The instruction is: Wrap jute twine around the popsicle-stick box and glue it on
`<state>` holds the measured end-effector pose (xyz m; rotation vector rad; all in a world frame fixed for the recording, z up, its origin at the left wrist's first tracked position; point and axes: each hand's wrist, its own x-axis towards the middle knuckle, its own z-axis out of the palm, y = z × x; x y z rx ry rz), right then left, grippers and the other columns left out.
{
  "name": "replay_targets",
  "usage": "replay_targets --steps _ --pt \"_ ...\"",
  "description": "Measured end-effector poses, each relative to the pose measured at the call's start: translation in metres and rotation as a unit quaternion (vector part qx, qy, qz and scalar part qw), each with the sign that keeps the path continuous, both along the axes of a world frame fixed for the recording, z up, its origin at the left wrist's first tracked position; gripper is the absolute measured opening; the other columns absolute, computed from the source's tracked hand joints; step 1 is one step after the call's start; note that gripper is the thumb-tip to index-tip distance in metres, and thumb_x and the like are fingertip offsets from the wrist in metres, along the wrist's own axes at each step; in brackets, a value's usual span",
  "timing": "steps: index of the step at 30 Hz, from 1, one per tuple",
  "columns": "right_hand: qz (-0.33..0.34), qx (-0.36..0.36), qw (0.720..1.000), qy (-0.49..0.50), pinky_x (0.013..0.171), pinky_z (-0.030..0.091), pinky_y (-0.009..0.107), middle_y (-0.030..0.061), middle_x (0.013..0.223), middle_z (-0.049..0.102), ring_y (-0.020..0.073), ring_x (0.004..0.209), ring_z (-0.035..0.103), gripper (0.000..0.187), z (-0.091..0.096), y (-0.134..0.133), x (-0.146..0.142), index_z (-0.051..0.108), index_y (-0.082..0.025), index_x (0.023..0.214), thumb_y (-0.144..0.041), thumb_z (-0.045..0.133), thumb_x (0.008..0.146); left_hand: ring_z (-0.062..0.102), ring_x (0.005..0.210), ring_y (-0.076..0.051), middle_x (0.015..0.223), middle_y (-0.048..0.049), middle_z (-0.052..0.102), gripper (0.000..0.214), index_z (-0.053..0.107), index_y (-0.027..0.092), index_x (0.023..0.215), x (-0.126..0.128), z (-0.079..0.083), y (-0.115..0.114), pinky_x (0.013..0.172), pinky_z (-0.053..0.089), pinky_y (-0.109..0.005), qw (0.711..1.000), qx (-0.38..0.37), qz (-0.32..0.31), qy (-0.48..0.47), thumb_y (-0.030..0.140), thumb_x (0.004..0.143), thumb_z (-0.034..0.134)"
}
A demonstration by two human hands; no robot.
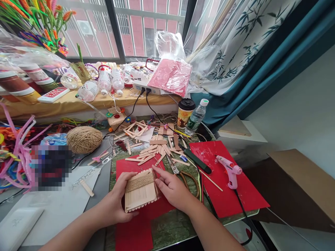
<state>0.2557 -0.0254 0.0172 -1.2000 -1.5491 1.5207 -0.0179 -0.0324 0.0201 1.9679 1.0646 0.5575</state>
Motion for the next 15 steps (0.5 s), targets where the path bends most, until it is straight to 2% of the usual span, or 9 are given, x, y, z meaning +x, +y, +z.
replay_targets --steps 3,7,10,13,15 --pt "0.012 -0.035 0.998 0.056 0.070 0.046 0.026 -0.0029 0.079 0.055 0.0148 0.073 0.055 0.062 0.005 0.004 0.000 0.048 -0.023 0.156 -0.052 0.060 0.102 0.050 0.138 -0.033 0.149 -0.0130 0.039 0.103 0.022 0.030 0.151 -0.002 0.005 0.000 0.114 0.048 -0.044 0.999 -0.020 -0.009 -0.030 0.019 0.068 0.083" --pt "0.021 -0.016 1.000 0.015 0.063 0.039 0.023 -0.0070 0.073 0.041 0.0117 0.065 0.044 0.055 0.024 0.008 0.000 0.057 -0.020 0.144 -0.046 0.068 0.098 0.059 0.127 -0.030 0.145 -0.0117 0.047 0.103 0.019 0.030 0.152 -0.002 0.004 -0.004 0.104 0.055 -0.039 0.997 -0.065 -0.026 -0.034 0.021 0.070 0.081" --pt "0.043 0.010 0.997 -0.069 0.063 0.040 0.024 -0.0060 0.074 0.046 0.0126 0.066 0.047 0.047 0.048 0.008 -0.008 0.061 -0.022 0.139 -0.036 0.070 0.096 0.062 0.125 -0.031 0.148 -0.0138 0.049 0.104 0.016 0.029 0.155 0.000 -0.004 -0.006 0.101 0.057 -0.041 0.996 -0.084 -0.026 -0.003 0.023 0.073 0.080" --pt "0.064 0.072 0.977 -0.188 0.063 0.038 0.025 -0.0040 0.077 0.058 0.0142 0.067 0.052 0.041 0.076 0.008 -0.023 0.066 -0.025 0.132 -0.029 0.072 0.092 0.054 0.137 -0.038 0.152 -0.0171 0.045 0.104 0.022 0.027 0.155 0.003 -0.009 -0.007 0.111 0.052 -0.050 0.999 -0.037 -0.022 0.022 0.027 0.072 0.084" --pt "0.086 0.111 0.961 -0.240 0.064 0.037 0.027 -0.0019 0.081 0.065 0.0157 0.070 0.056 0.029 0.089 0.009 -0.036 0.070 -0.025 0.120 -0.027 0.072 0.091 0.050 0.142 -0.041 0.153 -0.0179 0.044 0.108 0.024 0.027 0.154 0.004 -0.009 -0.009 0.116 0.047 -0.055 1.000 0.002 -0.015 0.023 0.029 0.068 0.089"
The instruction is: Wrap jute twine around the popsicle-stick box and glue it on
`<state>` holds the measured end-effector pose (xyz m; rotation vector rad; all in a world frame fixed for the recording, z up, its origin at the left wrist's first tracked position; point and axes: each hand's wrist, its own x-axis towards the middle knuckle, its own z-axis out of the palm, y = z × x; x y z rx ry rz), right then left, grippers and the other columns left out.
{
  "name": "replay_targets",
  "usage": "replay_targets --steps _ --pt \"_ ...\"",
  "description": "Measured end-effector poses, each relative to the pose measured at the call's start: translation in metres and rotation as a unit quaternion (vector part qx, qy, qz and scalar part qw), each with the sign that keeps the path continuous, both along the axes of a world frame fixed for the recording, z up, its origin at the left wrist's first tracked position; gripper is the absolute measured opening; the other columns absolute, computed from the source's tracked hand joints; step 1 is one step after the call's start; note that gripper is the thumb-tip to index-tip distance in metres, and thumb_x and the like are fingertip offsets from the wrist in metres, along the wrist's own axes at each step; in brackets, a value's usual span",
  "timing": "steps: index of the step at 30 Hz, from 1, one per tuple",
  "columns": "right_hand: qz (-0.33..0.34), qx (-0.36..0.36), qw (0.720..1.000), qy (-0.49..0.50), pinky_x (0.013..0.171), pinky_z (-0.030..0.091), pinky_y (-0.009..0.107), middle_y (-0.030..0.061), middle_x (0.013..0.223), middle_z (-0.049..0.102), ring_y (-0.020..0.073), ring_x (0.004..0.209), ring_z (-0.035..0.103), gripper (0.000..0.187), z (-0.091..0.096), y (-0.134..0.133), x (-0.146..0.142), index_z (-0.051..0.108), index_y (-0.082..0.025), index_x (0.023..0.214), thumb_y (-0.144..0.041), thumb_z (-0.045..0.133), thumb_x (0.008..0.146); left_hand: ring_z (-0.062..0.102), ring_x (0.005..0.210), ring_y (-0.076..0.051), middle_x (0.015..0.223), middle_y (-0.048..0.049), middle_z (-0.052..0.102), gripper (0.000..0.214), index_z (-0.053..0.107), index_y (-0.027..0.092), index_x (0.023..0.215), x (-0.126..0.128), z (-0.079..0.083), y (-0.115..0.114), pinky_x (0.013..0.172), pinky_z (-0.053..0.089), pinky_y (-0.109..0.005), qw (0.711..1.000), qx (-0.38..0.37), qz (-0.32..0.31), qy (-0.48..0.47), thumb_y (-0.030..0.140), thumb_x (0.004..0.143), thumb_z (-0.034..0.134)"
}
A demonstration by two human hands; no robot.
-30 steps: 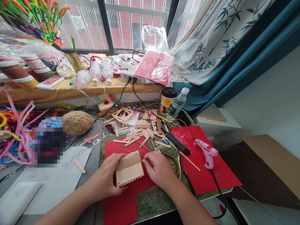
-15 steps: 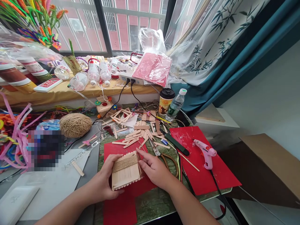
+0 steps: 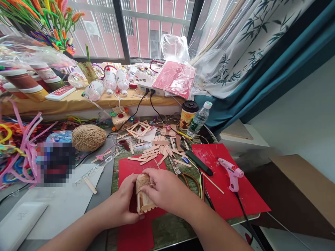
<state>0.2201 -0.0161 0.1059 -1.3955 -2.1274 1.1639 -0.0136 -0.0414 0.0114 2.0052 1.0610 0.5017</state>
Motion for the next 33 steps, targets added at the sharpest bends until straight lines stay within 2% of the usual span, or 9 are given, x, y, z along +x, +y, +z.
replay_targets --steps 4,8,12,16,19,22,26,28,33 --pt "0.029 0.048 0.997 -0.061 0.068 0.037 0.030 0.0042 0.091 0.072 0.0211 0.081 0.063 0.015 0.005 0.001 -0.023 0.070 -0.022 0.106 -0.027 0.070 0.092 0.052 0.141 -0.042 0.160 -0.0198 0.040 0.129 0.005 0.029 0.163 0.002 0.005 -0.007 0.116 0.048 -0.059 0.998 0.015 0.053 -0.013 0.034 0.066 0.091" --pt "0.015 0.060 0.996 -0.065 0.071 0.039 0.031 0.0052 0.094 0.071 0.0234 0.085 0.064 0.027 -0.002 -0.003 -0.031 0.067 -0.023 0.117 -0.029 0.072 0.091 0.049 0.146 -0.042 0.166 -0.0204 0.034 0.135 -0.008 0.031 0.166 0.001 0.004 -0.009 0.115 0.048 -0.058 0.997 0.050 0.066 -0.001 0.029 0.070 0.087" --pt "-0.019 0.023 0.999 0.031 0.064 0.038 0.028 -0.0031 0.076 0.060 0.0173 0.070 0.058 0.028 -0.013 -0.011 -0.015 0.061 -0.027 0.127 -0.030 0.062 0.100 0.053 0.142 -0.041 0.161 -0.0178 0.042 0.129 0.007 0.030 0.165 -0.001 0.002 -0.007 0.115 0.050 -0.056 0.996 0.060 0.060 -0.002 0.029 0.066 0.088" --pt "-0.032 0.005 0.994 0.106 0.065 0.041 0.027 -0.0033 0.079 0.057 0.0145 0.069 0.055 0.016 -0.031 -0.019 0.006 0.065 -0.026 0.116 -0.029 0.063 0.100 0.056 0.138 -0.039 0.155 -0.0146 0.048 0.115 0.023 0.030 0.158 -0.002 0.005 -0.008 0.114 0.051 -0.053 0.996 0.057 0.064 -0.007 0.029 0.064 0.089" --pt "-0.040 0.013 0.992 0.117 0.067 0.042 0.027 -0.0019 0.084 0.058 0.0141 0.072 0.054 0.015 -0.045 -0.021 0.014 0.069 -0.026 0.114 -0.030 0.064 0.100 0.057 0.137 -0.038 0.153 -0.0142 0.050 0.113 0.023 0.031 0.157 -0.001 0.007 -0.007 0.114 0.051 -0.053 0.997 0.054 0.060 -0.002 0.028 0.065 0.088" --pt "-0.045 -0.020 0.988 0.149 0.063 0.039 0.026 -0.0032 0.080 0.054 0.0135 0.068 0.050 0.029 -0.057 -0.018 0.014 0.067 -0.027 0.130 -0.036 0.061 0.103 0.058 0.136 -0.038 0.153 -0.0142 0.050 0.114 0.022 0.031 0.157 -0.001 0.008 -0.005 0.113 0.051 -0.052 0.998 0.048 0.052 0.000 0.027 0.064 0.088" --pt "-0.059 -0.035 0.979 0.192 0.065 0.039 0.026 -0.0058 0.077 0.047 0.0125 0.067 0.046 0.055 -0.066 -0.015 0.008 0.046 -0.027 0.157 -0.037 0.059 0.104 0.058 0.136 -0.038 0.155 -0.0149 0.047 0.117 0.020 0.031 0.157 -0.002 0.008 -0.003 0.113 0.051 -0.053 0.998 0.031 0.063 0.003 0.025 0.063 0.089" --pt "-0.061 -0.055 0.974 0.210 0.065 0.038 0.026 -0.0061 0.077 0.045 0.0125 0.067 0.044 0.060 -0.069 -0.015 0.005 0.040 -0.027 0.161 -0.039 0.057 0.105 0.061 0.133 -0.037 0.153 -0.0150 0.048 0.117 0.019 0.031 0.157 -0.003 0.012 -0.003 0.112 0.053 -0.052 0.998 0.018 0.057 0.004 0.025 0.064 0.090" --pt "-0.056 -0.076 0.970 0.223 0.065 0.040 0.026 -0.0041 0.078 0.050 0.0132 0.069 0.049 0.048 -0.064 -0.016 -0.003 0.058 -0.025 0.149 -0.042 0.058 0.104 0.046 0.147 -0.043 0.162 -0.0190 0.038 0.118 0.024 0.029 0.158 -0.006 0.032 -0.004 0.118 0.047 -0.058 0.997 0.057 0.050 0.033 0.041 0.065 0.094"
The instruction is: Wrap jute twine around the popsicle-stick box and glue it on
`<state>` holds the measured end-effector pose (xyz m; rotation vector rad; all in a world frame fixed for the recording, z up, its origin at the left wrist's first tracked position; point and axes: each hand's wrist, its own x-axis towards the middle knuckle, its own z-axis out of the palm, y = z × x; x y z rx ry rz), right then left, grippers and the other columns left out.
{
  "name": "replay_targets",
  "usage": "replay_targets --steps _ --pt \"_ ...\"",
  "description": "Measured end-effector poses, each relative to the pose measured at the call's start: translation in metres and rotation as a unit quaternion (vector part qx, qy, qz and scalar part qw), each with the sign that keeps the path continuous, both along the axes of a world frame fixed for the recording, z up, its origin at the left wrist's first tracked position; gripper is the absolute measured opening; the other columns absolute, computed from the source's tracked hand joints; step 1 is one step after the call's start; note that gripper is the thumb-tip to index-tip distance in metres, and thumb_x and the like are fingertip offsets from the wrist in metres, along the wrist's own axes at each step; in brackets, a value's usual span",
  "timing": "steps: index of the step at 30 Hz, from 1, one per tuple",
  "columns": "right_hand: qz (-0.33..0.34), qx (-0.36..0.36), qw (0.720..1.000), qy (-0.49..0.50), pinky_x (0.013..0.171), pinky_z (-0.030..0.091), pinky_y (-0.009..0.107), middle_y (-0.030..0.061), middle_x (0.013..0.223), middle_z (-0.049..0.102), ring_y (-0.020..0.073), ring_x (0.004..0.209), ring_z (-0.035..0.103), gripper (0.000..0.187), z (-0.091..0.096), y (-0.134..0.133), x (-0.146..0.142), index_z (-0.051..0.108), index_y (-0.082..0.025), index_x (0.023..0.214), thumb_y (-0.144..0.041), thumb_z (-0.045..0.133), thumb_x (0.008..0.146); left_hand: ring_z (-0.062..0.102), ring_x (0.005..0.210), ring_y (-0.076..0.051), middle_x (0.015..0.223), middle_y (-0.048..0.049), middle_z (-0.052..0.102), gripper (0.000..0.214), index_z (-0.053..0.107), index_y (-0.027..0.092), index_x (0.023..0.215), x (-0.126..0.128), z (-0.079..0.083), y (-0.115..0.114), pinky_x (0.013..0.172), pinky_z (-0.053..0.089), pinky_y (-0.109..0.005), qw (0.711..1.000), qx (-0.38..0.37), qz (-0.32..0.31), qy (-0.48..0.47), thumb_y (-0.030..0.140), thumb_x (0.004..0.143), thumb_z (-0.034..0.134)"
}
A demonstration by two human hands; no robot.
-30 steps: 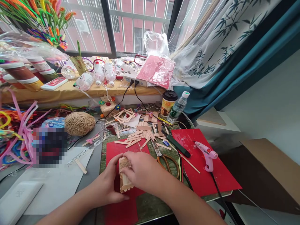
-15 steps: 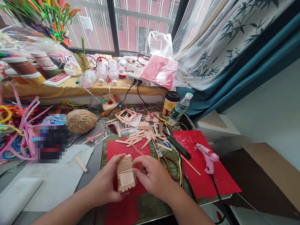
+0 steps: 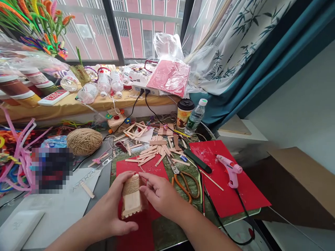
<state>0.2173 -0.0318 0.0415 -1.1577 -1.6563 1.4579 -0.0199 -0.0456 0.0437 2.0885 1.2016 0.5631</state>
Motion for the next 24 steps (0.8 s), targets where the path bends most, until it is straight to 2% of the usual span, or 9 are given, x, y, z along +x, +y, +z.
replay_targets --steps 2,4,7,10,13,15,19,24 --pt "0.005 0.018 1.000 -0.019 0.067 0.042 0.026 -0.0036 0.080 0.055 0.0136 0.070 0.051 0.047 0.007 0.001 -0.006 0.059 -0.026 0.148 -0.038 0.060 0.103 0.038 0.151 -0.046 0.164 -0.0201 0.035 0.116 0.027 0.028 0.159 -0.001 0.007 -0.002 0.120 0.042 -0.064 0.999 0.042 0.013 0.029 0.046 0.066 0.094" --pt "0.023 0.034 0.999 -0.033 0.068 0.042 0.026 -0.0035 0.080 0.059 0.0141 0.071 0.053 0.045 0.014 0.003 -0.014 0.060 -0.027 0.146 -0.033 0.061 0.102 0.040 0.150 -0.047 0.162 -0.0200 0.039 0.118 0.023 0.029 0.161 -0.002 0.011 -0.005 0.118 0.043 -0.066 0.996 0.062 0.027 0.055 0.043 0.068 0.093" --pt "0.041 0.060 0.996 -0.049 0.067 0.042 0.026 -0.0042 0.077 0.059 0.0147 0.071 0.054 0.043 0.024 0.006 -0.026 0.061 -0.027 0.142 -0.027 0.062 0.099 0.049 0.144 -0.044 0.155 -0.0182 0.049 0.113 0.021 0.029 0.162 -0.004 0.013 -0.007 0.114 0.049 -0.063 0.996 0.041 0.040 0.065 0.037 0.072 0.089" --pt "0.009 0.087 0.994 -0.068 0.072 0.044 0.027 -0.0030 0.079 0.061 0.0162 0.076 0.058 0.036 0.026 0.007 -0.030 0.063 -0.025 0.135 -0.027 0.064 0.099 0.056 0.138 -0.039 0.152 -0.0160 0.050 0.099 0.027 0.029 0.155 -0.006 0.012 -0.006 0.111 0.053 -0.057 0.997 0.007 0.069 0.041 0.035 0.075 0.085" --pt "-0.023 0.118 0.989 -0.088 0.077 0.046 0.029 0.0005 0.088 0.067 0.0175 0.084 0.062 0.011 0.024 0.005 -0.022 0.067 -0.022 0.108 -0.026 0.061 0.101 0.060 0.133 -0.037 0.150 -0.0155 0.049 0.098 0.026 0.029 0.153 -0.004 0.007 -0.004 0.108 0.055 -0.054 0.995 0.001 0.099 0.002 0.037 0.075 0.085" --pt "-0.032 0.146 0.983 -0.105 0.079 0.046 0.030 0.0018 0.091 0.068 0.0178 0.086 0.062 0.010 0.021 0.005 -0.012 0.065 -0.022 0.095 -0.025 0.059 0.101 0.059 0.133 -0.037 0.148 -0.0152 0.050 0.098 0.026 0.028 0.151 -0.002 0.003 -0.003 0.108 0.055 -0.053 0.994 0.009 0.107 -0.016 0.037 0.073 0.085" --pt "-0.030 0.191 0.973 -0.125 0.080 0.046 0.031 0.0024 0.090 0.064 0.0183 0.087 0.061 0.012 0.013 0.005 0.009 0.064 -0.021 0.092 -0.024 0.058 0.102 0.058 0.134 -0.037 0.148 -0.0158 0.049 0.098 0.026 0.027 0.150 0.003 -0.004 -0.002 0.110 0.053 -0.054 0.994 0.005 0.106 -0.041 0.033 0.073 0.085" --pt "-0.026 0.204 0.971 -0.119 0.082 0.047 0.031 0.0025 0.090 0.064 0.0186 0.088 0.060 0.012 0.003 0.008 0.023 0.063 -0.022 0.093 -0.023 0.057 0.103 0.055 0.137 -0.038 0.148 -0.0161 0.048 0.098 0.024 0.028 0.150 0.005 -0.014 -0.001 0.112 0.050 -0.056 0.992 -0.022 0.098 -0.080 0.029 0.073 0.084"
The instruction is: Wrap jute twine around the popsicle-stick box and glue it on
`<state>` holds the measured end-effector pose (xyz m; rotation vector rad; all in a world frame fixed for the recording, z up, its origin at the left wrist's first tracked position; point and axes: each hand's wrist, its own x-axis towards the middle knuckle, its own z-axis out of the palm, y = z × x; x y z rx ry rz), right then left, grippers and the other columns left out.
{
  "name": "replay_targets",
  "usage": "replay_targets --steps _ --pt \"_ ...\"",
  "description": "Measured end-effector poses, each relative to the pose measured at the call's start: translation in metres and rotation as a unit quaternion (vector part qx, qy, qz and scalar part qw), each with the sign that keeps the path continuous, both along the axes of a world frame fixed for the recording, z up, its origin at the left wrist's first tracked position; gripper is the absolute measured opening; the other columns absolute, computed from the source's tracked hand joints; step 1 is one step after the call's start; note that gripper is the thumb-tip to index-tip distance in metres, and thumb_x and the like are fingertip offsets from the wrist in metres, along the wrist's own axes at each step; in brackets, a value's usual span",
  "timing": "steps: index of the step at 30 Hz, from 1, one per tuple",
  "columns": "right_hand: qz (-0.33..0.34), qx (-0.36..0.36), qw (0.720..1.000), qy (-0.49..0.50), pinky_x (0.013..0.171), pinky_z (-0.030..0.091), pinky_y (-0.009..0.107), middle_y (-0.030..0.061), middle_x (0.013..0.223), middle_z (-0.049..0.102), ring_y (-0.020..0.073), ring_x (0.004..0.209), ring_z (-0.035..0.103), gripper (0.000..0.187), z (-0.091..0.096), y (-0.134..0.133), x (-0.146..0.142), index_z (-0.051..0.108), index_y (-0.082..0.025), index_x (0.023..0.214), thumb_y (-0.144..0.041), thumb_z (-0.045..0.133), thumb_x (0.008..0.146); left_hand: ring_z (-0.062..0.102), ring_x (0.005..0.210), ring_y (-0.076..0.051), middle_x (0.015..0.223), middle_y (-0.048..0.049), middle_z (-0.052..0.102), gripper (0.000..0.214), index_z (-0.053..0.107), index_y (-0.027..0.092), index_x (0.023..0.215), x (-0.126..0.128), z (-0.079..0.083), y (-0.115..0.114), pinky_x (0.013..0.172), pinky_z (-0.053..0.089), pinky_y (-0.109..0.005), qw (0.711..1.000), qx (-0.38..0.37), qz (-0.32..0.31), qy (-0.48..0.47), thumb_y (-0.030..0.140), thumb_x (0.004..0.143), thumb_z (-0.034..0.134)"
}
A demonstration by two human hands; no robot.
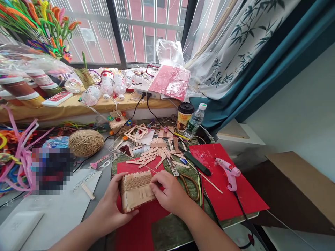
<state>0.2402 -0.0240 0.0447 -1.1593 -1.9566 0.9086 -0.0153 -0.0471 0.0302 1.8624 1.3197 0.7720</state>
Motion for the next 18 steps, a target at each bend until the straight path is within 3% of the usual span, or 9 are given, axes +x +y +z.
replay_targets --steps 6,11,13,16,18 --pt "-0.003 -0.008 1.000 0.023 0.084 0.047 0.032 0.0021 0.090 0.065 0.0184 0.088 0.061 0.013 -0.010 0.001 0.004 0.064 -0.022 0.091 -0.025 0.058 0.102 0.052 0.137 -0.038 0.146 -0.0162 0.044 0.099 0.024 0.029 0.150 -0.001 -0.015 0.003 0.117 0.043 -0.060 0.999 0.010 0.003 -0.054 0.024 0.070 0.083" --pt "-0.058 -0.101 0.987 0.108 0.081 0.048 0.029 0.0009 0.092 0.063 0.0170 0.087 0.060 0.011 -0.025 0.002 0.004 0.060 -0.022 0.095 -0.031 0.063 0.100 0.057 0.131 -0.036 0.139 -0.0135 0.047 0.096 0.028 0.029 0.149 -0.003 -0.025 0.003 0.113 0.049 -0.054 0.995 0.037 -0.005 -0.094 0.032 0.071 0.084" --pt "-0.056 -0.143 0.972 0.180 0.084 0.049 0.029 0.0004 0.094 0.062 0.0167 0.090 0.060 0.018 -0.030 0.002 0.004 0.060 -0.022 0.111 -0.034 0.066 0.099 0.058 0.130 -0.036 0.138 -0.0131 0.047 0.097 0.027 0.030 0.150 -0.004 -0.027 0.002 0.110 0.050 -0.053 0.992 0.052 -0.007 -0.111 0.037 0.071 0.084" --pt "-0.004 -0.191 0.950 0.246 0.089 0.048 0.030 -0.0010 0.095 0.058 0.0153 0.091 0.059 0.055 -0.034 0.003 0.006 0.047 -0.025 0.149 -0.037 0.067 0.100 0.059 0.127 -0.037 0.137 -0.0138 0.047 0.101 0.025 0.032 0.150 -0.006 -0.028 0.002 0.109 0.050 -0.054 0.990 0.038 -0.026 -0.134 0.043 0.071 0.085" --pt "0.036 -0.206 0.944 0.255 0.090 0.047 0.031 -0.0015 0.095 0.056 0.0144 0.090 0.057 0.068 -0.034 0.004 0.008 0.038 -0.026 0.160 -0.040 0.066 0.100 0.059 0.126 -0.037 0.136 -0.0139 0.047 0.101 0.023 0.033 0.151 -0.007 -0.027 0.000 0.109 0.049 -0.055 0.987 0.012 -0.045 -0.153 0.049 0.072 0.084"
